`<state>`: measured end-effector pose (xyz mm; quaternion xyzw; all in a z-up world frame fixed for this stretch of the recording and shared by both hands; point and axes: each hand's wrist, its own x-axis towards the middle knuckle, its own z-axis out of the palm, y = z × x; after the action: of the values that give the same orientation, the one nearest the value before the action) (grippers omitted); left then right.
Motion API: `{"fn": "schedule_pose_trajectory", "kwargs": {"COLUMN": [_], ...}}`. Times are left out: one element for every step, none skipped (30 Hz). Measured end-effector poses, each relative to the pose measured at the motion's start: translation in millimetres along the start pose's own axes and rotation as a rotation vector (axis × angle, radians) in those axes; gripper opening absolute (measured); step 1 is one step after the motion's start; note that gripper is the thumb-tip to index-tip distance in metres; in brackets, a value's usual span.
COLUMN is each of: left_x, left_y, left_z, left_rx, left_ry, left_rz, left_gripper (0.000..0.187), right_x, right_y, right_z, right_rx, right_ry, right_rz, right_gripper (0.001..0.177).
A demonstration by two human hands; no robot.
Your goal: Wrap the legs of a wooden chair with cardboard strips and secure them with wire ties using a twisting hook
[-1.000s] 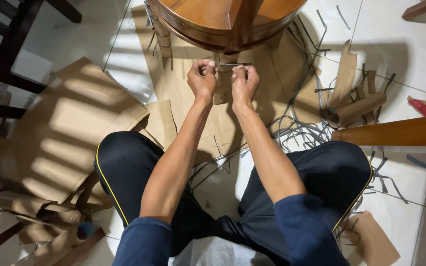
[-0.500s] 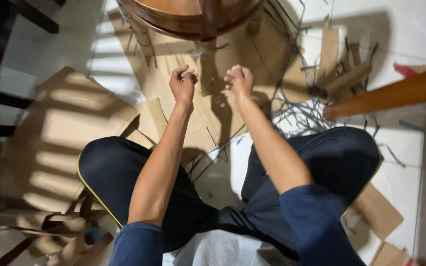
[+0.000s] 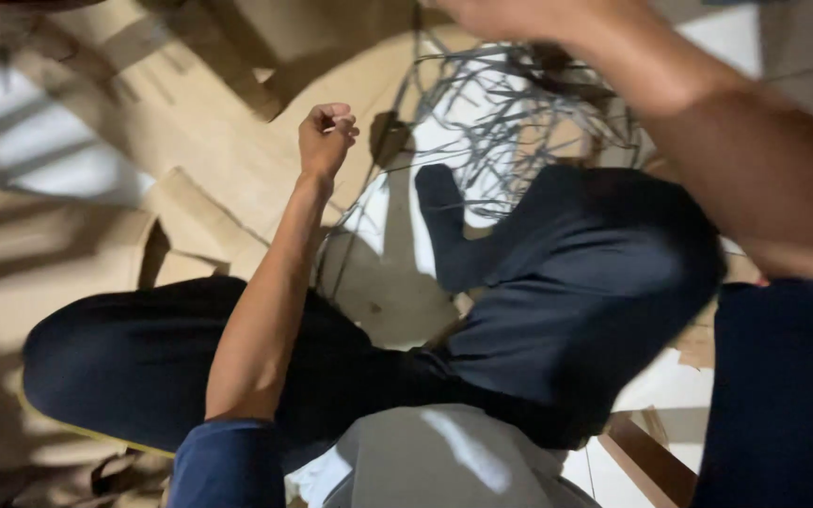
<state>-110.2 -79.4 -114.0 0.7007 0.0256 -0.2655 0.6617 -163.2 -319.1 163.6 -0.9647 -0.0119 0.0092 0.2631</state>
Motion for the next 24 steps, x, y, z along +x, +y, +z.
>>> {"fn": "schedule_pose_trajectory", "kwargs": {"left_x": [-1,-8,-13,-18,-22,-26,-32,-42,-46,-50,-46,-42,-40,-44,-44,-45,-56,-68,-78,-80,-83,-85,-81,-77], "left_y": [1,6,9,11,11,10,8,11,19,26,16,6,-5,-11,-14,-16,-7,2,12,13,15,17,8,-2], "left_z": [10,23,33,44,49,53,55,54,54,54,50,46,42,39,36,32,35,37,40,42,42,41,38,35], "left_rx": [0.032,0.032,0.034,0.036,0.046,0.056,0.062,0.069,0.085,0.101,0.107,0.124,0.143,0.152,0.163,0.175,0.181,0.193,0.201,0.203,0.208,0.213,0.212,0.213], "left_ry": [-0.023,-0.042,-0.068,-0.094,-0.116,-0.149,-0.182,-0.205,-0.209,-0.212,-0.227,-0.215,-0.208,-0.227,-0.227,-0.227,-0.232,-0.227,-0.221,-0.224,-0.24,-0.256,-0.248,-0.252], "left_rz": [0.009,0.008,0.001,-0.005,-0.014,-0.021,-0.033,-0.047,-0.055,-0.063,-0.068,-0.064,-0.066,-0.077,-0.082,-0.086,-0.087,-0.1,-0.109,-0.107,-0.11,-0.113,-0.11,-0.109], "left_gripper": [0.02,0.02,0.02,0.021,0.021,0.02,0.019,0.019,0.019,0.019,0.019,0.017,0.015,0.015,0.016,0.018,0.018,0.019,0.021,0.021,0.02,0.02,0.02,0.02], "right_x": [-36,-55,-73,-91,-113,-135,-159,-198,-230,-255,-275,-295,-318,-340,-355,-371,-386,-401,-414,-396,-369,-342,-333,-325], "right_y": [10,33,59,85,106,125,140,181,219,252,238,222,204,214,228,241,261,279,300,261,226,186,190,193], "right_z": [-38,-28,-12,4,24,46,69,107,148,193,193,194,196,215,232,249,279,310,340,309,274,237,234,230], "right_rx": [-0.122,-0.128,0.098,0.322,0.324,0.305,0.283,0.286,0.425,0.563,0.563,0.52,0.477,0.48,0.399,0.317,0.321,0.224,0.124,0.125,0.116,0.108,0.11,0.096], "right_ry": [-0.054,-0.05,0.047,0.147,0.157,0.136,0.105,0.108,0.228,0.351,0.359,0.323,0.285,0.291,0.303,0.315,0.317,0.399,0.481,0.484,0.531,0.578,0.577,0.525], "right_rz": [-0.061,-0.043,-0.047,-0.052,-0.028,0.28,0.59,0.617,0.687,0.752,0.767,0.898,1.037,1.061,1.155,1.249,1.255,1.261,1.26,1.261,1.239,1.217,1.209,1.256], "right_gripper": [0.033,0.033,0.02,0.012,0.012,0.012,0.014,0.014,0.013,0.016,0.016,0.013,0.019,0.019,0.023,0.029,0.029,0.021,0.013,0.013,0.011,0.012,0.012,0.021]}}
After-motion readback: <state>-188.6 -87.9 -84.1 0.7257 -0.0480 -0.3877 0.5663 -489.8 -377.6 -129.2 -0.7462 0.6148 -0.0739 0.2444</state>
